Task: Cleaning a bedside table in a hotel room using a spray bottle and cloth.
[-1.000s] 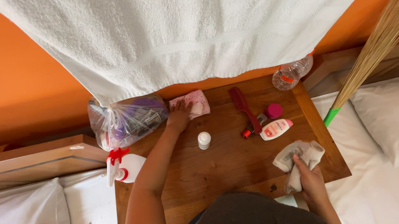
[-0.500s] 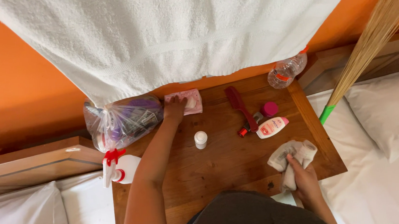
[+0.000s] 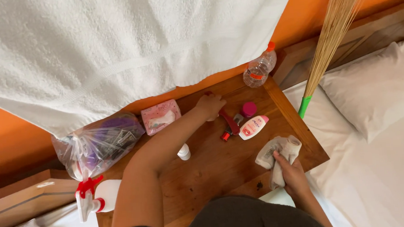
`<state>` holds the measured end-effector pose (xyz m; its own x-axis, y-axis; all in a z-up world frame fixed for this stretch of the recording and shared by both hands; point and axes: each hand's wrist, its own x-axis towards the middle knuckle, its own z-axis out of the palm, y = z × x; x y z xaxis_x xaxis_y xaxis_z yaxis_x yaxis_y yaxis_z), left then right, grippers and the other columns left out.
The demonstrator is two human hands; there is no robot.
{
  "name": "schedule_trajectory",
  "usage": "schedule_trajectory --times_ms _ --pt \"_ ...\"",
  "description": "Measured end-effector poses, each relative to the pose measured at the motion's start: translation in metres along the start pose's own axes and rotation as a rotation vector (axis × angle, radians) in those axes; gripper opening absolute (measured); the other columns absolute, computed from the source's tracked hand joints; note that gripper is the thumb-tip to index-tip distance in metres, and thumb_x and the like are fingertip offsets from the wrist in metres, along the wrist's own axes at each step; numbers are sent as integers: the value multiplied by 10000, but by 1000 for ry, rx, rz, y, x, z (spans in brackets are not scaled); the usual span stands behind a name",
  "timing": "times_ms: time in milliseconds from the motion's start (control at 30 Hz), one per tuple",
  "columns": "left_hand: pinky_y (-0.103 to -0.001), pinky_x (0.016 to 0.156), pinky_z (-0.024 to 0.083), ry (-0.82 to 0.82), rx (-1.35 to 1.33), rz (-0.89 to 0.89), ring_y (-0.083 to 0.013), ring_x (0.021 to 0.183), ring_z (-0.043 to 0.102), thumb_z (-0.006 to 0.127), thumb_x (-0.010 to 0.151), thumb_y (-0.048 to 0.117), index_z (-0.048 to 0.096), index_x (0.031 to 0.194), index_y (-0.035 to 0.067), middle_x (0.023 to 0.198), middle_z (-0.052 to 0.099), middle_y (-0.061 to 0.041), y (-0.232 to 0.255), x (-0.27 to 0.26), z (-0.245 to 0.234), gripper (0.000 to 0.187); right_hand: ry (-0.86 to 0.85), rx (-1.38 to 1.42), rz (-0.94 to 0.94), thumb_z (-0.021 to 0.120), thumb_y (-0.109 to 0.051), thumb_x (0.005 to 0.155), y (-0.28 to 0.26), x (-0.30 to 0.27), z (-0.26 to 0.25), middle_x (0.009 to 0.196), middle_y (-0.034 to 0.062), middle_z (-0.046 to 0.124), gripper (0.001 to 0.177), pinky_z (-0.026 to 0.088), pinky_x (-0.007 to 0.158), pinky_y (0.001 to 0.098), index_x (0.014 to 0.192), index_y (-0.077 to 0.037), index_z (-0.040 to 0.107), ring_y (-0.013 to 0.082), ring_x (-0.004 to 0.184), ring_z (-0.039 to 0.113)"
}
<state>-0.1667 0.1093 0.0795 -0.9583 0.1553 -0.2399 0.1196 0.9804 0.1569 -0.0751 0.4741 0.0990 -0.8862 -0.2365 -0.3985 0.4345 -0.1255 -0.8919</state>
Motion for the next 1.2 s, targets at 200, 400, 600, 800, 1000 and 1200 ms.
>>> schedule_trajectory --times_ms 200,400,600,800,1000,1200 --pt "-461 1013 435 -15 241 190 -295 1329 475 727 820 157 661 1248 207 1401 525 -93 -4 43 60 436 60 -56 14 672 -182 932 9 -9 -8 1050 66 696 385 523 744 311 1275 -24 597 149 906 651" --pt "-518 1127 314 111 262 292 -299 1294 476 651 901 268 639 1234 184 1321 562 -100 -32 68 101 344 94 -91 32 645 -209 965 9 -12 -19 933 81 653 316 492 574 331 1236 -56 593 181 747 619" --pt "-517 1097 336 213 74 165 -316 1231 537 611 955 287 608 1214 105 1233 620 -129 -12 -4 16 316 121 -112 108 628 -222 986 11 2 -22 919 87 650 294 482 555 349 1216 -42 595 187 743 614" --pt "-516 937 467 228 -9 -269 -336 1153 626 568 957 188 636 1178 99 1187 684 -145 -103 -56 54 248 21 -132 37 648 -188 958 0 14 6 1022 54 686 328 502 706 290 1249 -38 619 135 862 633" --pt "-615 1089 253 270 -67 -492 -383 1347 415 579 921 388 484 1415 108 1434 512 -181 -133 -122 70 576 -52 -153 66 661 -180 968 18 22 13 1032 49 684 314 501 723 308 1246 -39 631 144 876 624" --pt "-593 1205 167 560 -261 -480 -414 1426 384 510 1016 462 412 1498 97 1483 478 -227 -114 -149 82 612 -108 -92 35 652 -157 969 7 8 25 1083 38 685 335 519 759 296 1284 -51 613 137 930 639"
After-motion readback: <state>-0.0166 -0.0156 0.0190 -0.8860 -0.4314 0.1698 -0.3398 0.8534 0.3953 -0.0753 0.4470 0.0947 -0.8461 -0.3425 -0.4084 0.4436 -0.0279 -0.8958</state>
